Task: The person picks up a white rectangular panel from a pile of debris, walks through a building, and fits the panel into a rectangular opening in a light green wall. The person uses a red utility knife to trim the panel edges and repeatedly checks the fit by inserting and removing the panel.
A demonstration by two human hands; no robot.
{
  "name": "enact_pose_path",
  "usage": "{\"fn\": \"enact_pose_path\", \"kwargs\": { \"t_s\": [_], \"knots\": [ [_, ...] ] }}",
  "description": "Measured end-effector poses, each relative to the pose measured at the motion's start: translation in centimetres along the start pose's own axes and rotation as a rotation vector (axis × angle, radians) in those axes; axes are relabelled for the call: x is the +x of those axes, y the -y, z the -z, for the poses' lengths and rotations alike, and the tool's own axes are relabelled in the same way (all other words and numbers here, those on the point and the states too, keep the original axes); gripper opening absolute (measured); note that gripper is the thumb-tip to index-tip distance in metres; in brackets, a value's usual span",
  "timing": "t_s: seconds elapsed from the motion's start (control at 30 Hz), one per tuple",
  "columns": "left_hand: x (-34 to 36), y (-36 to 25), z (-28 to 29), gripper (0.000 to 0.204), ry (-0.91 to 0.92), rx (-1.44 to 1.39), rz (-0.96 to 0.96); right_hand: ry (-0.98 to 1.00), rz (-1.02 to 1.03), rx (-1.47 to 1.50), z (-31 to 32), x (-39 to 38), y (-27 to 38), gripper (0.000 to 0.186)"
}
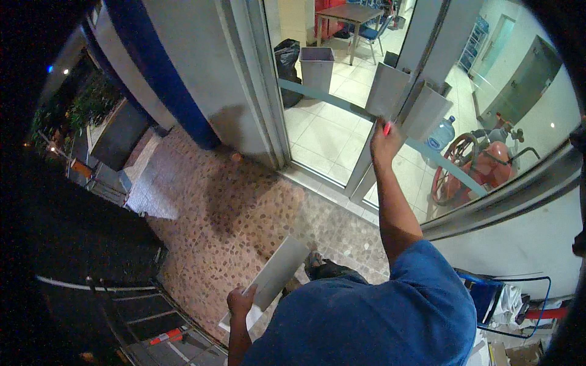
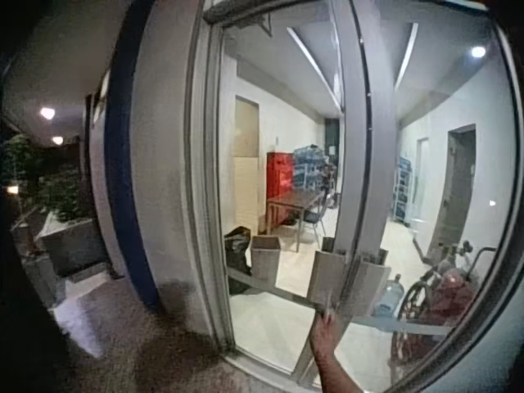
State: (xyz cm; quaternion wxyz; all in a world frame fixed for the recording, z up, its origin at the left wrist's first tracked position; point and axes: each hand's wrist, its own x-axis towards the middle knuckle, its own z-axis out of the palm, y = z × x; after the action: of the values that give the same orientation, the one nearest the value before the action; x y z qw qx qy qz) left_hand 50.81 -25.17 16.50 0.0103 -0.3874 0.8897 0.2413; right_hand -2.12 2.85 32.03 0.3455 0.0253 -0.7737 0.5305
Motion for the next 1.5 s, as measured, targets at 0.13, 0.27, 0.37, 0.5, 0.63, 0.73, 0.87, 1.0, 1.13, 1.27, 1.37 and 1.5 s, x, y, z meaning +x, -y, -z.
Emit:
{"fn": "enact_pose_path", "kwargs": {
  "t_s": [0.13, 0.27, 0.37, 0.5, 0.63, 0.73, 0.87, 1.0, 1.13, 1.27, 1.37, 1.5],
  "knots": [
    [8.0, -1.9, 1.2, 0.059, 0.141, -0.016, 0.178, -0.238, -0.111, 0.179, -6.4, 7.6, 0.4, 0.022],
    [17.0, -0.8, 0.3, 0.064, 0.187, -0.083, 0.114, -0.400, -0.060, 0.077, -9.9, 10.5, -0.6, 0.023],
    [25.4, -1.9, 0.9, 0.069, 0.201, 0.019, 0.065, -0.475, -0.125, -0.042, -11.5, 10.9, -0.7, 0.027],
    [38.2, -5.8, 3.0, 0.075, 0.336, 0.148, -0.017, -0.537, -0.079, -0.026, -12.9, 10.8, -0.3, 0.035],
    [49.4, -7.6, 2.1, 0.077, 0.377, 0.387, -0.168, -0.536, -0.032, -0.009, -13.3, 10.7, -0.8, 0.037],
    [53.8, -11.2, 2.6, 0.076, 0.395, 0.319, -0.339, -0.552, -0.045, -0.159, -13.1, 11.0, -2.0, 0.033],
    [56.3, -16.5, 1.2, 0.079, 0.480, 0.360, -0.419, -0.517, 0.074, -0.047, -13.2, 12.4, -4.4, 0.020],
    [58.9, -15.1, -6.6, 0.081, 0.582, 0.451, -0.460, -0.588, 0.005, -0.113, -13.7, 15.0, -7.4, 0.016],
    [59.3, -15.2, -11.9, 0.080, 0.759, 0.486, -0.370, -0.534, 0.128, 0.261, -14.6, 18.2, -11.0, 0.017],
    [59.7, -22.3, -13.2, 0.082, 0.826, 0.380, -0.211, -0.536, -0.121, -0.125, -16.5, 22.5, -14.0, 0.017],
    [61.9, -25.9, -16.0, 0.085, 0.850, 0.242, -0.171, -0.444, -0.121, -0.074, -19.0, 25.8, -15.2, 0.016],
    [65.5, -27.8, -22.0, 0.090, 0.846, 0.446, -0.159, -0.281, -0.169, 0.022, -22.7, 30.5, -16.1, 0.017]
  ]
}}
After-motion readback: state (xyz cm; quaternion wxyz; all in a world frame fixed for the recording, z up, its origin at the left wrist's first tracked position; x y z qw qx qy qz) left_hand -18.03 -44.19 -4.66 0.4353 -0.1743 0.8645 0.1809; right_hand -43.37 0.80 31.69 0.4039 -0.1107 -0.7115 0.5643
